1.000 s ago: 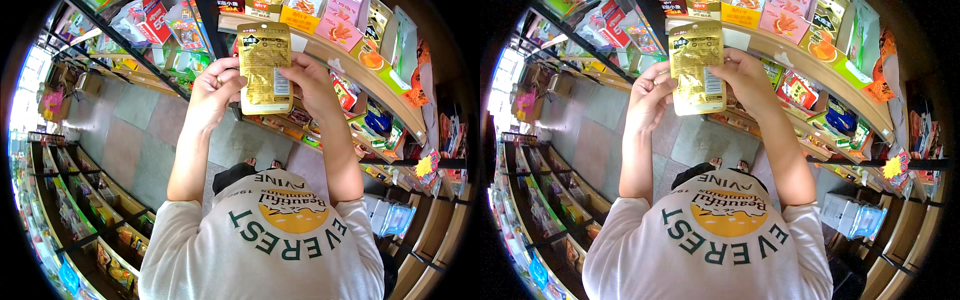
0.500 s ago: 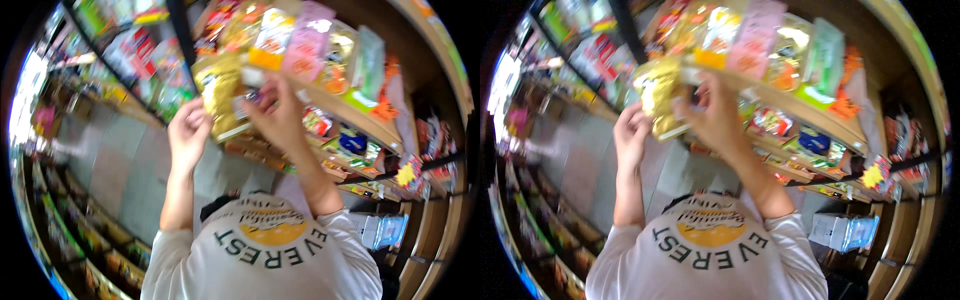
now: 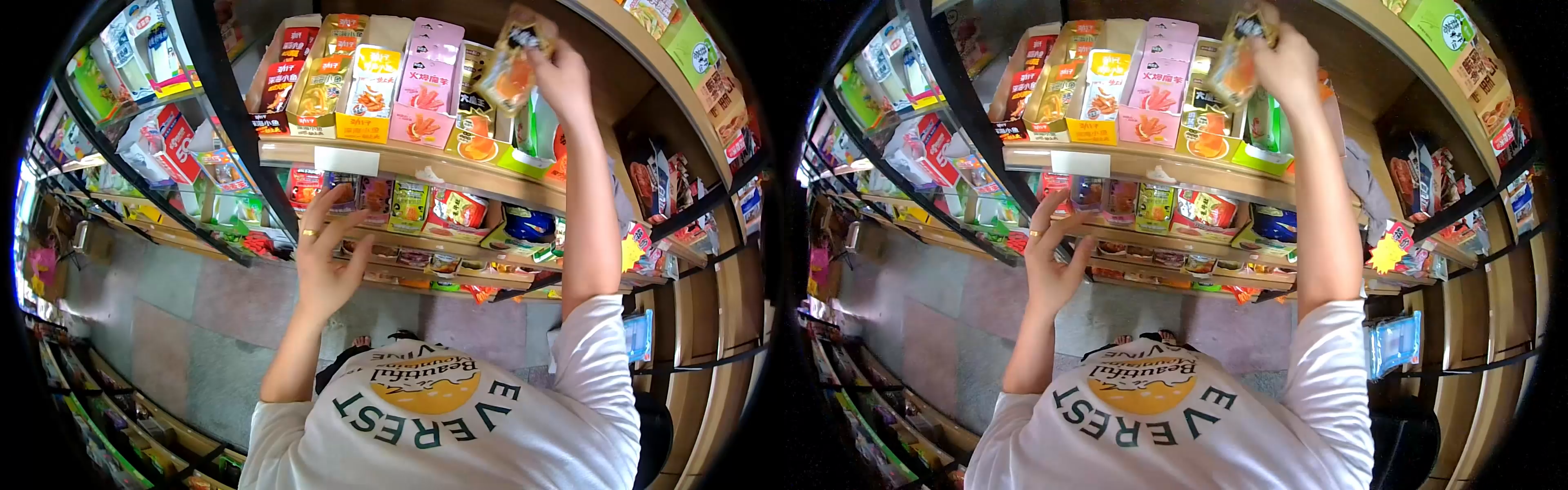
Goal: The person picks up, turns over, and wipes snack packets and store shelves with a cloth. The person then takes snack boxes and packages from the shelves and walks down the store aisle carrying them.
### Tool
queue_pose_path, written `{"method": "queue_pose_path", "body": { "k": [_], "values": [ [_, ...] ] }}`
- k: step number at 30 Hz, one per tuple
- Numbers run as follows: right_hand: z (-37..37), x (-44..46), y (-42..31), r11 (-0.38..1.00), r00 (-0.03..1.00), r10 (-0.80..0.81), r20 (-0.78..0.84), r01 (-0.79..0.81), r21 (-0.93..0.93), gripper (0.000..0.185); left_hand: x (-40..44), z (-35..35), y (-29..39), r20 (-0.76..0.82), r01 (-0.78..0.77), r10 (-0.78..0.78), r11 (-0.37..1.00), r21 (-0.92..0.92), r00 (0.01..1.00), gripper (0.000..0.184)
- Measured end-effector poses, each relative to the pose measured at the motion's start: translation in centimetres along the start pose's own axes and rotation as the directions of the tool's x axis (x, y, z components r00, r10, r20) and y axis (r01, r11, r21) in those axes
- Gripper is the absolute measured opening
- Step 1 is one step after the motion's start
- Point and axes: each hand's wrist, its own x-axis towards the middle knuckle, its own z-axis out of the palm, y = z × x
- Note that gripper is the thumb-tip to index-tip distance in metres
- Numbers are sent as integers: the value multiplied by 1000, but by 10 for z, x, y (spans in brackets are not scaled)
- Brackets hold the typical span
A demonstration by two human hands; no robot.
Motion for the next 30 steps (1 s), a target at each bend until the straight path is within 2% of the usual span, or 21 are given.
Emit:
{"method": "queue_pose_path", "body": {
  "k": [1, 3, 4, 7, 9, 10, 11, 13, 14, 15, 16, 17, 19, 21, 22, 23, 24, 25, 26, 27, 30],
  "values": [
    [12, 10, 27, 1000, 995, 30, 91, -30, 0, 40, -4, 1, -5, -34, 47, -48, 999, -19, 998, 30],
    [28, 2, 16, 990, 991, 3, 136, 16, -139, 56, -10, -1, -7, -45, 71, -75, 994, -78, 996, 27],
    [21, 1, -1, 975, 920, 73, 386, 15, -221, 66, -14, -2, -10, -41, 101, -104, 993, -65, 994, 26],
    [31, 1, -1, 801, 964, -261, 55, 248, -544, 53, -27, -11, -18, -46, 146, -148, 988, -56, 988, 21],
    [39, 10, -13, 806, 882, -435, 180, 470, -360, 49, -38, -10, -28, -46, 226, -229, 973, -50, 972, 19],
    [52, 14, -20, 799, 805, -458, 377, 559, -222, 40, -40, -9, -30, -74, 221, -225, 973, -65, 972, 18],
    [65, 15, -29, 877, 737, -321, 595, 468, -107, 46, -43, -10, -28, -79, 221, -225, 973, -60, 971, 18],
    [89, 7, -42, 784, 714, -207, 669, 530, -323, 60, -46, -12, -24, 56, 324, -319, 933, -160, 946, 16],
    [94, 7, -50, 783, 711, -221, 667, 537, -314, 60, -50, -10, -27, 22, 254, -254, 951, -178, 967, 14],
    [96, 8, -61, 723, 678, -86, 730, 547, -422, 67, -54, -12, -28, 9, 251, -254, 953, -172, 967, 14],
    [97, 10, -69, 644, 643, 59, 764, 560, -521, 74, -58, -13, -28, 36, 291, -289, 939, -182, 957, 13],
    [99, 13, -71, 641, 644, 51, 763, 565, -520, 74, -62, -14, -29, 67, 331, -324, 924, -194, 944, 13],
    [106, 17, -65, 718, 579, 160, 799, 487, -497, 73, -73, -17, -33, 25, 315, -316, 929, -196, 948, 12],
    [113, 25, -47, 800, 470, 153, 869, 457, -388, 68, -77, -21, -33, -26, 353, -365, 915, -195, 931, 11],
    [108, 24, -55, 851, 350, 351, 869, 268, -452, 70, -82, -23, -34, -20, 358, -367, 915, -186, 930, 11],
    [114, 20, -49, 723, 479, 150, 865, 544, -427, 68, -85, -20, -39, -27, 335, -347, 922, -192, 938, 11],
    [121, 18, -36, 662, 564, 0, 826, 619, -423, 50, -84, -18, -43, -33, 325, -339, 922, -211, 940, 12],
    [111, 13, -54, 694, 548, 125, 827, 547, -468, 60, -85, -16, -44, -39, 325, -342, 918, -227, 939, 12],
    [113, 6, -58, 705, 611, 87, 787, 520, -482, 73, -81, -16, -40, -15, 365, -381, 895, -258, 924, 13],
    [106, 5, -67, 762, 564, 142, 813, 462, -453, 80, -80, -20, -37, 17, 424, -436, 864, -270, 900, 13],
    [108, 0, -65, 742, 587, 63, 807, 513, -432, 63, -74, -19, -32, -9, 363, -381, 886, -288, 925, 13]
  ]
}}
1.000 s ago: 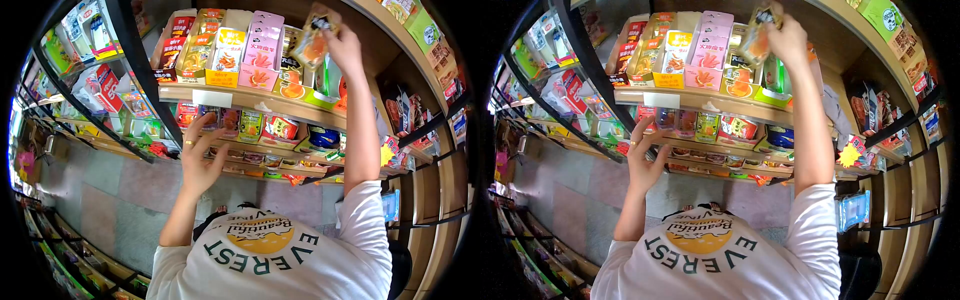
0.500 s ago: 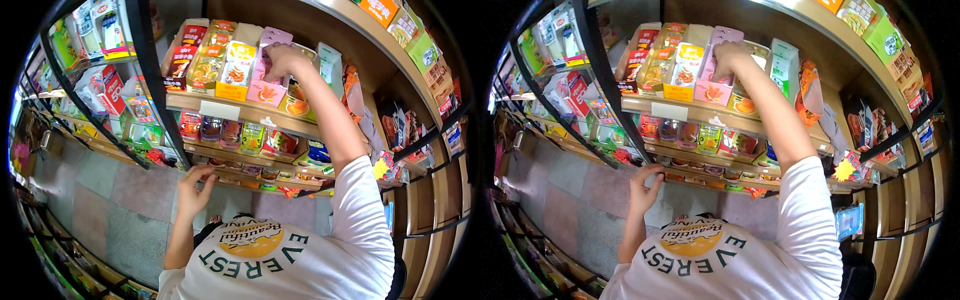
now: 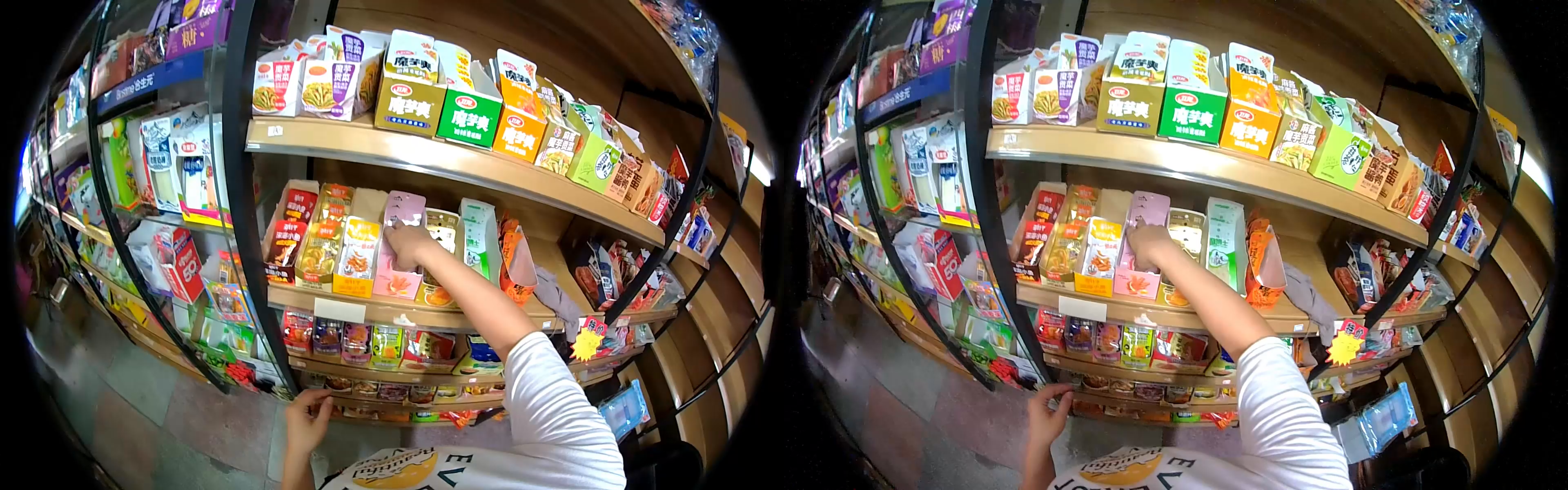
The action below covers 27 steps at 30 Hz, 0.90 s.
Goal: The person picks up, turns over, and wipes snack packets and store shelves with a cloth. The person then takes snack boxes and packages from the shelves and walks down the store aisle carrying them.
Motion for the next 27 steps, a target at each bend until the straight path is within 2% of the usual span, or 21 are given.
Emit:
{"method": "queue_pose_path", "body": {
  "k": [1, 3, 4, 5, 6, 7, 8, 9, 11, 13, 14, 15, 16, 17, 19, 20, 21, 23, 25, 27],
  "values": [
    [-4, -3, 2, 999, 1000, -21, 15, 21, 30, 61, 3, 0, 1, -2, -12, 12, 1000, 0, 1000, 13],
    [-8, -14, 7, 996, 991, -62, -118, 70, 61, 60, -2, 0, 1, 21, -12, 12, 1000, -5, 1000, 13],
    [-8, -12, 13, 996, 994, -61, -95, 67, 56, 59, -2, -1, -5, 23, 6, -6, 1000, -1, 1000, 13],
    [-5, -12, 19, 993, 968, -63, -242, 84, 80, 54, 0, -2, -14, 35, -43, 43, 999, 18, 998, 13],
    [-9, -9, 20, 993, 962, -3, -275, 35, 113, 48, -1, -4, -14, 40, -77, 76, 996, 36, 996, 14],
    [-12, -14, 24, 976, 907, -5, -421, 95, 194, 37, -2, -6, -9, 61, 21, -22, 999, 28, 998, 13],
    [-31, -35, 17, 970, 792, -76, -606, 199, 139, 32, 0, -6, -4, 32, -16, 16, 1000, 6, 999, 12],
    [-43, -47, 16, 956, 789, -9, -614, 186, 225, 30, 2, -8, -2, 47, 11, -11, 1000, -8, 999, 12],
    [-54, -81, 14, 848, 727, 31, -686, 345, 403, 22, 3, -4, -1, 71, 103, -96, 989, -108, 993, 12],
    [-48, -111, 8, 570, 773, -7, -634, 524, 633, 16, 7, 6, -10, 131, 226, -192, 914, -337, 973, 15],
    [-40, -124, 0, 443, 794, -54, -606, 563, 698, 12, 11, 11, -6, 135, 228, -187, 859, -458, 973, 18],
    [-25, -132, -11, 267, 809, -125, -574, 585, 766, 13, 14, 15, 2, 133, 252, -214, 856, -451, 968, 18],
    [-12, -136, -25, 159, 804, -254, -538, 583, 797, 12, 19, 18, 12, 298, 381, -237, 613, -693, 924, 19],
    [5, -137, -41, -31, 779, -342, -526, 550, 835, 14, 23, 19, 20, 448, 488, -195, 289, -824, 873, 21],
    [41, -132, -61, -137, 784, -393, -482, 468, 873, 15, 23, 24, 30, 449, 486, -191, 245, -839, 873, 20],
    [69, -123, -61, -130, 801, -383, -460, 447, 885, 19, 21, 25, 31, 458, 485, -168, 201, -851, 873, 19],
    [89, -117, -59, -118, 820, -371, -436, 425, 898, 24, 17, 28, 23, 400, 443, -190, 345, -828, 897, 19],
    [99, -117, -82, -369, 936, -102, -336, 278, 887, 30, 17, 24, 24, 370, 472, -294, 501, -725, 881, 19],
    [111, -112, -85, -391, 972, -83, -221, 172, 904, 34, 16, 29, 23, 257, 440, -371, 591, -676, 892, 17],
    [102, -112, -91, -658, 985, -156, -76, -46, 751, 31, 13, 30, 15, 184, 426, -414, 627, -652, 891, 17]
  ]
}}
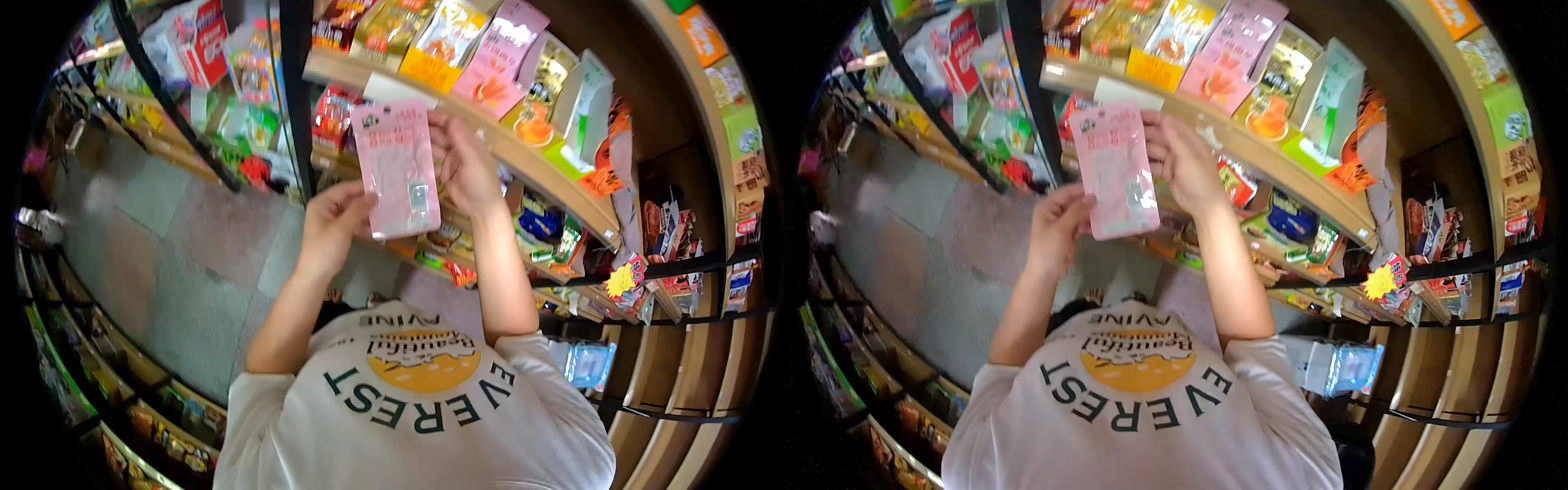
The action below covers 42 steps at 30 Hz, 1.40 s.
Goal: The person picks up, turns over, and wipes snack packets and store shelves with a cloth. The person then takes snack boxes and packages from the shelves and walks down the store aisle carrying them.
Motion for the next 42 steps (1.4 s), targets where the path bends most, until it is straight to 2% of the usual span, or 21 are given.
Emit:
{"method": "queue_pose_path", "body": {
  "k": [1, 3, 4, 6, 7, 10, 19, 34, 37, 39, 42],
  "values": [
    [6, 0, 1, 999, 999, 39, -12, -39, 6, 31, 1, -5, -4, -3, 10, -10, 1000, 19, 1000, 18],
    [15, 2, 7, 995, 995, -24, -100, 14, -100, 24, 1, -13, -10, -10, 3, -3, 1000, 29, 1000, 18],
    [11, 5, 12, 995, 994, 6, -107, -17, -99, 24, 0, -13, -12, -30, 24, -23, 1000, 15, 999, 18],
    [8, 13, 21, 937, 990, -94, -109, 51, -346, 19, -1, -15, -11, -3, 31, -31, 997, -65, 999, 18],
    [13, 15, 23, 946, 984, -97, -152, 43, -322, 16, -1, -17, -13, -15, 36, -37, 996, -78, 999, 18],
    [17, 22, 28, 949, 987, -67, -148, 17, -314, 15, -1, -23, -13, -10, 61, -64, 986, -155, 998, 18],
    [33, 32, 26, 943, 991, -71, -116, 29, -331, 13, 3, -34, -13, 8, 26, -25, 981, -192, 1000, 19],
    [29, 27, 16, 938, 989, -120, -84, 85, -337, 16, 8, -25, -6, 34, 36, -31, 987, -159, 999, 19],
    [28, 26, 15, 957, 989, -103, -104, 70, -282, 16, 7, -21, -4, 20, 35, -32, 987, -159, 999, 19],
    [23, 27, 16, 956, 993, -108, -40, 93, -280, 16, 6, -20, -2, 40, 34, -28, 986, -160, 999, 19],
    [22, 25, 15, 953, 992, -117, -50, 98, -287, 16, 5, -18, -2, 51, 35, -26, 985, -171, 998, 19]
  ]
}}
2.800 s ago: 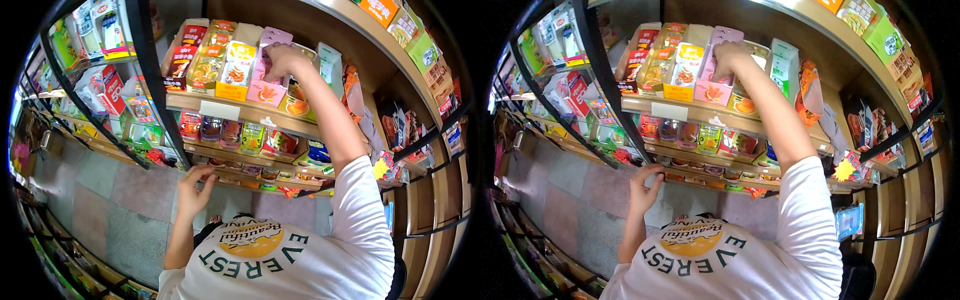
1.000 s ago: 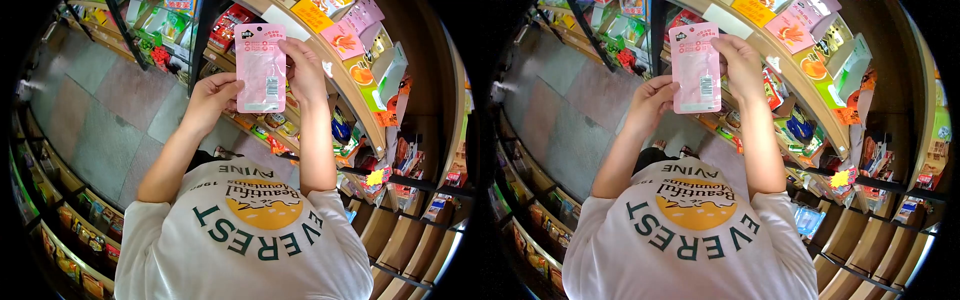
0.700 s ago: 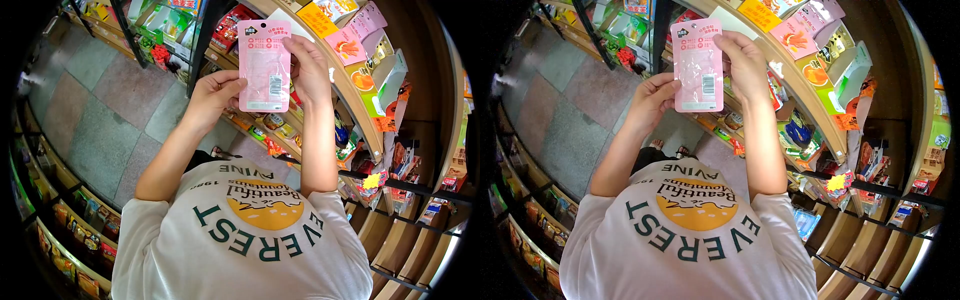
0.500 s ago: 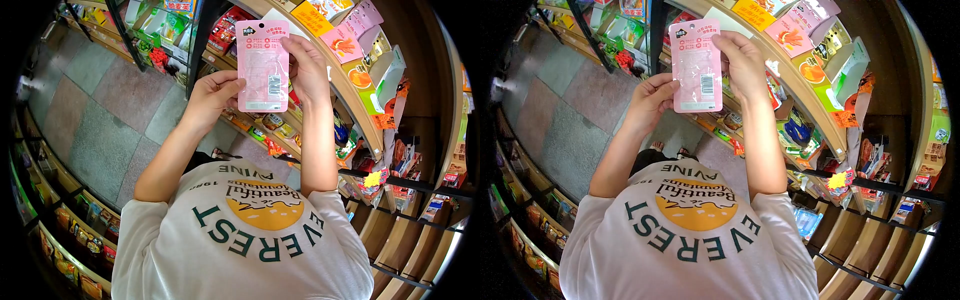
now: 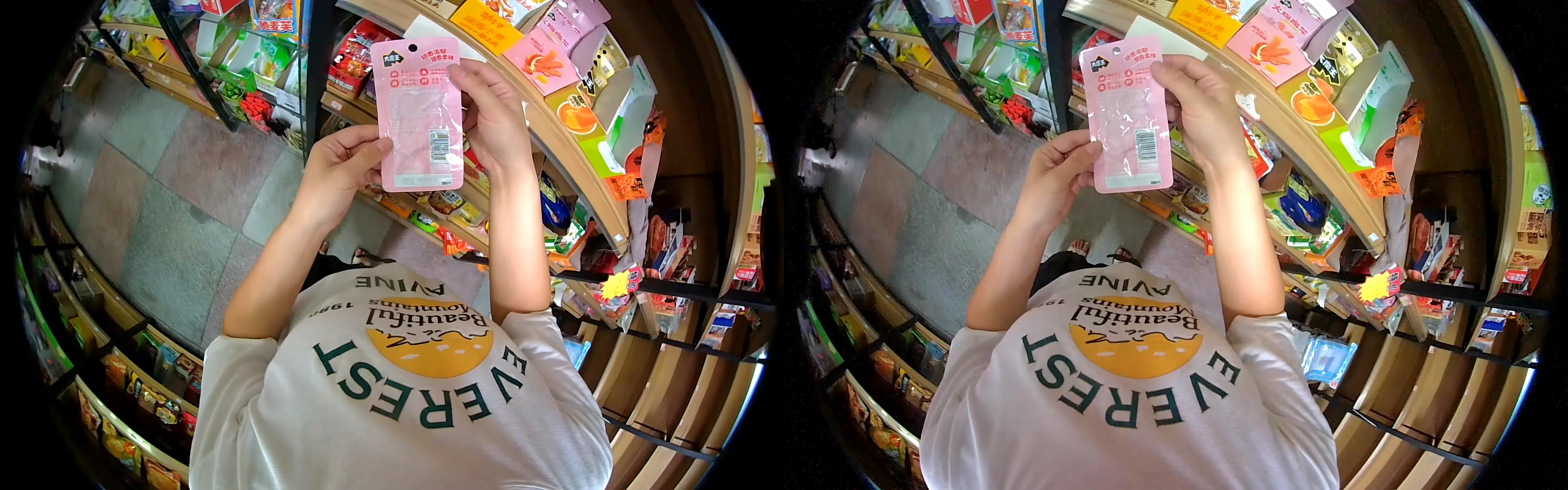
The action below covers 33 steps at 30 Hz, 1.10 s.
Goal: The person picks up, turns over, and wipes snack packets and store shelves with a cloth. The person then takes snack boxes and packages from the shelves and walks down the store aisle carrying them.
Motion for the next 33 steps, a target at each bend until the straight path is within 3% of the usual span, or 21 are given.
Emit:
{"method": "queue_pose_path", "body": {
  "k": [8, 10, 12, 14, 16, 20, 26, 30, 32, 33],
  "values": [
    [-8, -2, -3, 999, 999, 13, 33, -14, 48, 23, 3, -1, -5, 28, 2, -3, 999, 35, 1000, 20],
    [-9, -3, -6, 996, 997, -2, 76, -5, 91, 30, 0, 4, -1, 69, 74, -69, 995, -71, 995, 20],
    [-3, -15, -16, 892, 915, 89, 395, -250, 377, 49, -3, 12, 0, 94, 81, -71, 991, -107, 993, 21],
    [-5, -18, -12, 932, 843, -28, 537, -172, 319, 64, 0, 19, -3, 186, 118, -92, 984, -133, 978, 21],
    [-19, -12, -9, 968, 787, -52, 615, -111, 225, 64, 4, 18, -11, 249, 199, -160, 970, -140, 955, 21],
    [-25, -15, -21, 977, 828, 60, 557, -164, 139, 65, 4, 27, -12, 288, 171, -123, 974, -150, 950, 21],
    [-31, -12, -10, 944, 813, -84, 576, -120, 306, 65, 8, 27, -11, 266, 180, -148, 979, -98, 952, 21],
    [-21, -13, -31, 955, 897, 54, 439, -175, 240, 68, 13, 26, -17, 425, 212, -120, 961, -177, 897, 22],
    [-27, -9, -57, 999, 993, -44, 106, 45, -11, 53, 15, 38, -6, 250, 167, -158, 986, -15, 955, 23],
    [-31, -7, -75, 980, 992, -88, -92, 70, -188, 47, 18, 30, -8, 249, 162, -148, 986, -37, 957, 26]
  ]
}}
